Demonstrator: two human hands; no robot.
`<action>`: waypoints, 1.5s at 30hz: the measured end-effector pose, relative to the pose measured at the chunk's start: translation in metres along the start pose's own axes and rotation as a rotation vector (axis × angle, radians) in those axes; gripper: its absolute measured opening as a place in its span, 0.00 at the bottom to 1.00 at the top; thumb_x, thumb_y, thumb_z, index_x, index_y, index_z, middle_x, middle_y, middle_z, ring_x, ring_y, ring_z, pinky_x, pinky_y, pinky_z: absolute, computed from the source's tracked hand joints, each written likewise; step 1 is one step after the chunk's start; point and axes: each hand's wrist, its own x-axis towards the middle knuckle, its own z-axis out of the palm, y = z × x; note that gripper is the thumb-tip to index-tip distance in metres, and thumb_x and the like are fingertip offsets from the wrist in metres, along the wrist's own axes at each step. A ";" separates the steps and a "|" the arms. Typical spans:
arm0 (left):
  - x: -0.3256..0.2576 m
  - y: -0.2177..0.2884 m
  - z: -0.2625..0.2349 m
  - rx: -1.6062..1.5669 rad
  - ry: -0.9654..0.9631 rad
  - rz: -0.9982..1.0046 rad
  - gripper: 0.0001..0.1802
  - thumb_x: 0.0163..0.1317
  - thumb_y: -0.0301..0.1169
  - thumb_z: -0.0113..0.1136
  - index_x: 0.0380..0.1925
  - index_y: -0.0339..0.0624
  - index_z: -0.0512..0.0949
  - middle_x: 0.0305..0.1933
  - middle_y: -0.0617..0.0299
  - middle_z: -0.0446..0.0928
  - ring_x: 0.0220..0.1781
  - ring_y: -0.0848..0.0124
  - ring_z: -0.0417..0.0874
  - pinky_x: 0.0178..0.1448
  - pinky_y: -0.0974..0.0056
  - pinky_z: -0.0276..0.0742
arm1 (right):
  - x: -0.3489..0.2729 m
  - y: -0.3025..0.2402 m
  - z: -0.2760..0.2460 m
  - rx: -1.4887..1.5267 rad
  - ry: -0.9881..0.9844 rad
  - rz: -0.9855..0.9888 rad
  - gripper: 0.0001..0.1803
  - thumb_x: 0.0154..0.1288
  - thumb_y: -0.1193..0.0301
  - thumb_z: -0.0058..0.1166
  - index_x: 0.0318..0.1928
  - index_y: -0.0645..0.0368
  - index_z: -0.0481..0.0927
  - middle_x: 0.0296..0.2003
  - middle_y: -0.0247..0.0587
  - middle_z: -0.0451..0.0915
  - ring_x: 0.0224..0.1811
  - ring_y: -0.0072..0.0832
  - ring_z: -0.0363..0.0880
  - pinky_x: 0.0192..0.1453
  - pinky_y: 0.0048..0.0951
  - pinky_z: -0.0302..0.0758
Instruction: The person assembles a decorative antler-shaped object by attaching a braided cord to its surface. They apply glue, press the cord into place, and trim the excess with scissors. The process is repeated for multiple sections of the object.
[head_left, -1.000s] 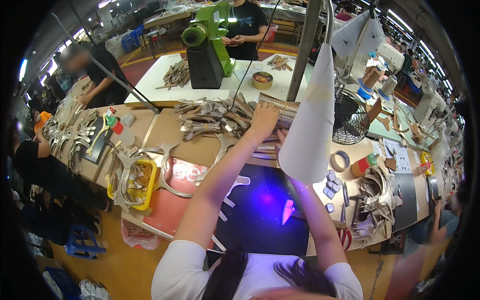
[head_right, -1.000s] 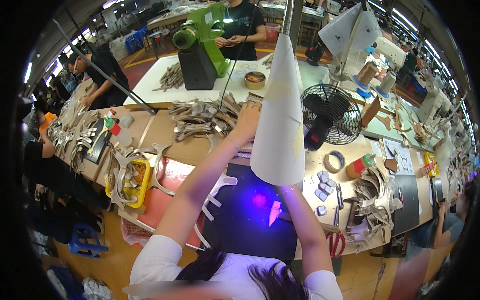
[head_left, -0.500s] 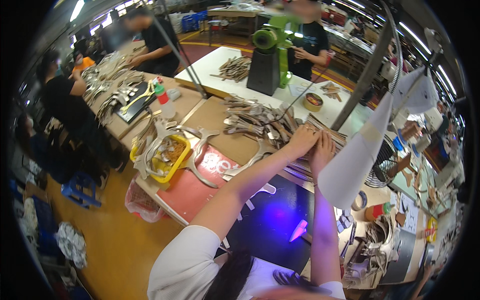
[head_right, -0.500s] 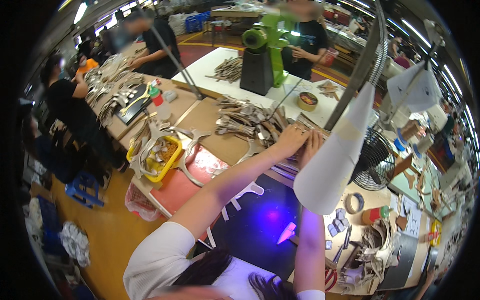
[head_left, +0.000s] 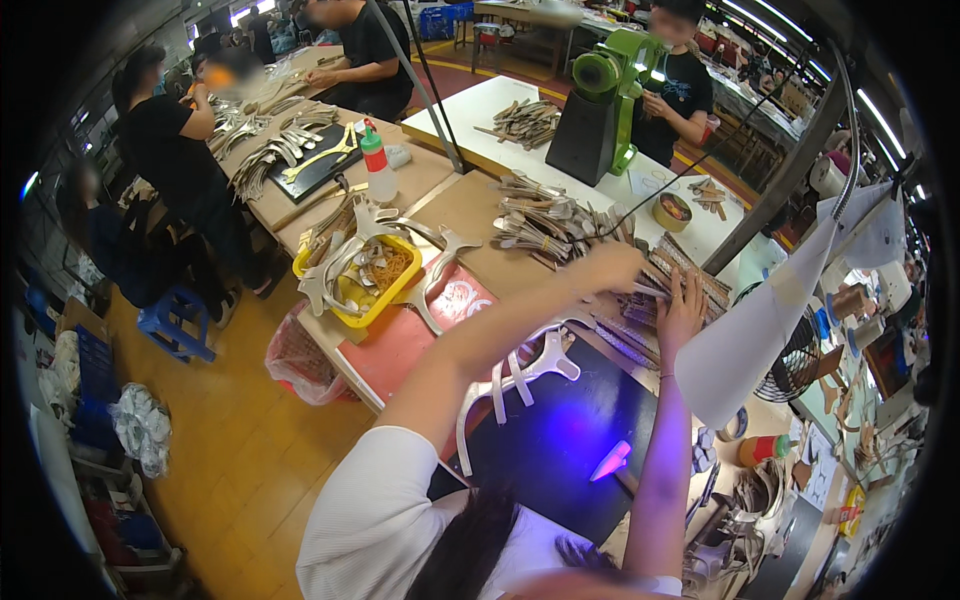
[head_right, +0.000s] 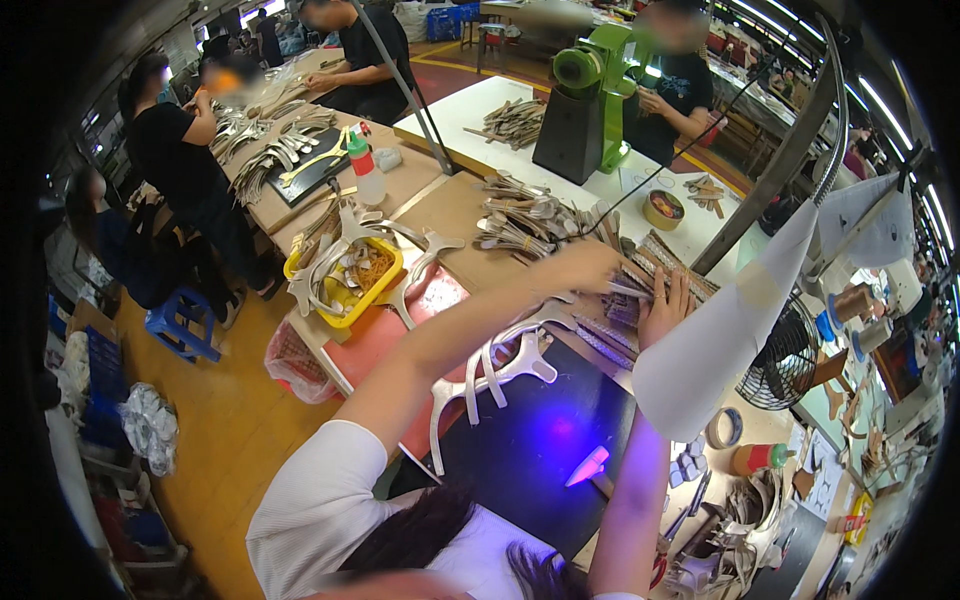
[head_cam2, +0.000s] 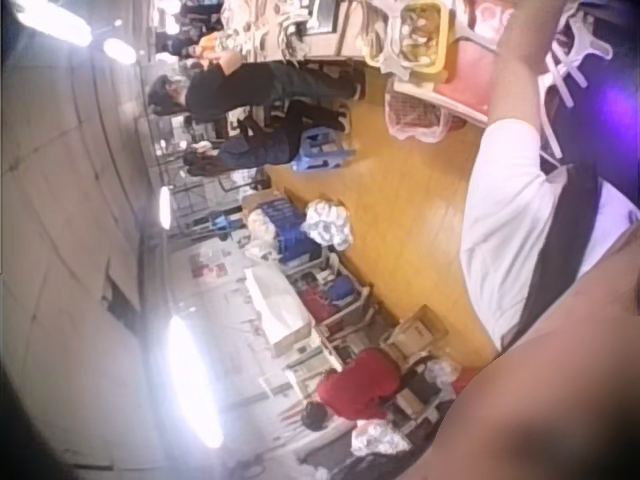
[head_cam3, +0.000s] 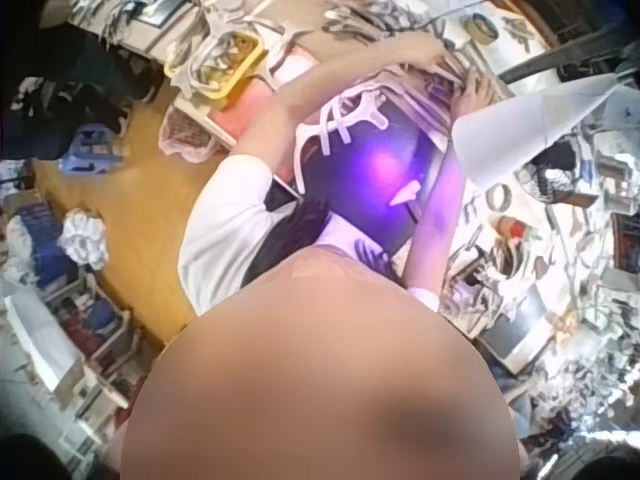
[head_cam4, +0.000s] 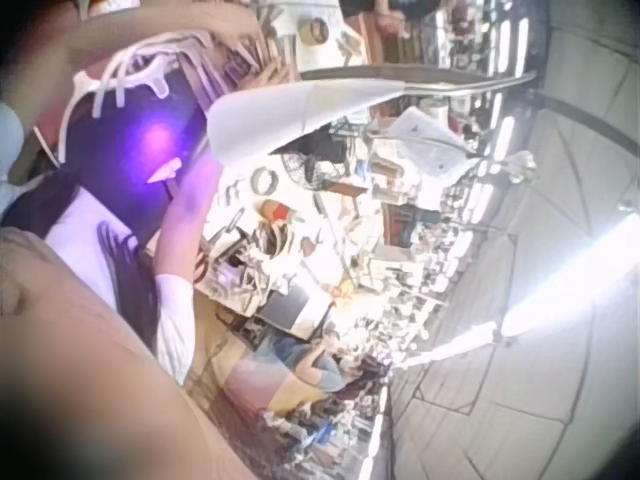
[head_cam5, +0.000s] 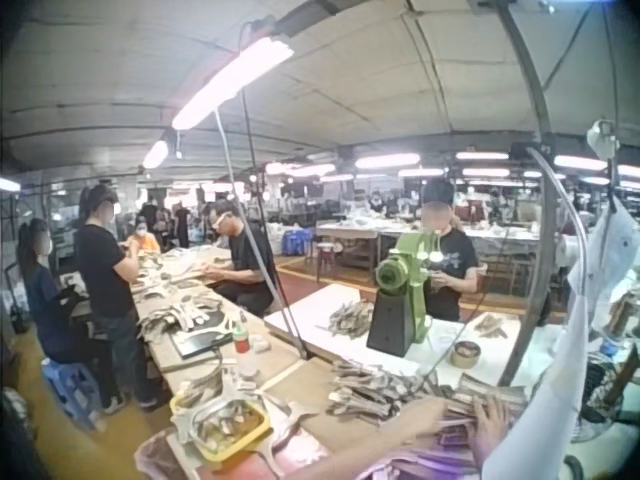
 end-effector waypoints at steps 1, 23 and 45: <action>-0.016 -0.015 -0.013 -0.022 -0.051 0.099 0.13 0.45 0.35 0.64 0.29 0.40 0.84 0.29 0.48 0.82 0.32 0.50 0.84 0.40 0.49 0.80 | 0.001 0.001 0.001 -0.016 -0.028 -0.001 0.38 0.63 0.66 0.62 0.73 0.45 0.65 0.73 0.47 0.62 0.76 0.45 0.56 0.77 0.49 0.55; -0.229 0.021 -0.006 -1.422 -0.471 -0.364 0.22 0.68 0.28 0.59 0.61 0.33 0.75 0.33 0.70 0.75 0.30 0.80 0.71 0.35 0.74 0.65 | -0.184 0.025 -0.133 0.400 -0.069 0.251 0.18 0.63 0.74 0.63 0.54 0.57 0.83 0.67 0.46 0.69 0.73 0.48 0.63 0.75 0.45 0.64; -0.195 0.073 0.049 -1.938 -0.063 -0.493 0.12 0.73 0.27 0.51 0.54 0.39 0.71 0.50 0.45 0.82 0.52 0.53 0.86 0.57 0.50 0.85 | -0.279 0.085 -0.215 0.190 0.002 0.906 0.12 0.66 0.70 0.60 0.46 0.62 0.84 0.43 0.49 0.83 0.46 0.42 0.84 0.52 0.37 0.77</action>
